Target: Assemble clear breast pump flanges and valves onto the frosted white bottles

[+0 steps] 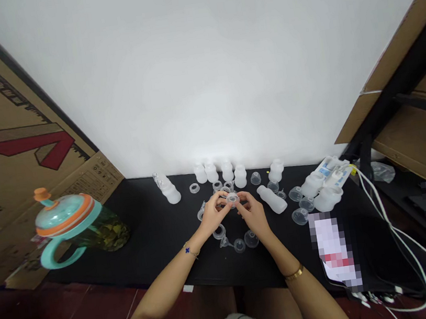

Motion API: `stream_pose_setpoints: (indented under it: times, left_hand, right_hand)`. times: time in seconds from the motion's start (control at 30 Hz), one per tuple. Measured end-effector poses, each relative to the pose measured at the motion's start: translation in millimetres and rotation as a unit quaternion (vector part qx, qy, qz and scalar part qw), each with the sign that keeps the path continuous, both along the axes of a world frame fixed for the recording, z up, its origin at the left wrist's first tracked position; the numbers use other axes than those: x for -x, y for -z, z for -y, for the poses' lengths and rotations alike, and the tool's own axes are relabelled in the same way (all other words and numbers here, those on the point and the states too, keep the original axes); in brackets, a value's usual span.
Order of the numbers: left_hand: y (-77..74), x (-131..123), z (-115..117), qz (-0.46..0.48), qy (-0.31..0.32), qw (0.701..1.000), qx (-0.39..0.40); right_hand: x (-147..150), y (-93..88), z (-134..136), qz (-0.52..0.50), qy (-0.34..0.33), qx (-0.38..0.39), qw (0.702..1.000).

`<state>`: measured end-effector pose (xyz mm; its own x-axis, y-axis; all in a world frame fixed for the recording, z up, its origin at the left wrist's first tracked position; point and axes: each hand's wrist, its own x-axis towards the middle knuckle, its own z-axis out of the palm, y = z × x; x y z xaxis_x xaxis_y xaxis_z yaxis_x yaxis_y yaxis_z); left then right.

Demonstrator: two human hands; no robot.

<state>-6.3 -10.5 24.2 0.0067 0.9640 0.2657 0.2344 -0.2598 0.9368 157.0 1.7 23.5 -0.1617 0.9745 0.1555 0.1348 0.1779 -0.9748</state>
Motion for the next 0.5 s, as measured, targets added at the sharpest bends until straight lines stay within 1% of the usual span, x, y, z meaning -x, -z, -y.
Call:
stream_pose_setpoints:
  times: [0.27,0.5]
  left_hand:
    - [-2.6,0.2,3.6,-0.03,-0.016,0.999,-0.021]
    - [-3.2,-0.2,3.5,-0.03,-0.018,0.999,-0.017]
  right_hand:
    - [0.6,-4.0,2.4,0.089,0.004,-0.048,0.995]
    - [2.6,-8.4,5.0,0.118,0.016,-0.075,0.99]
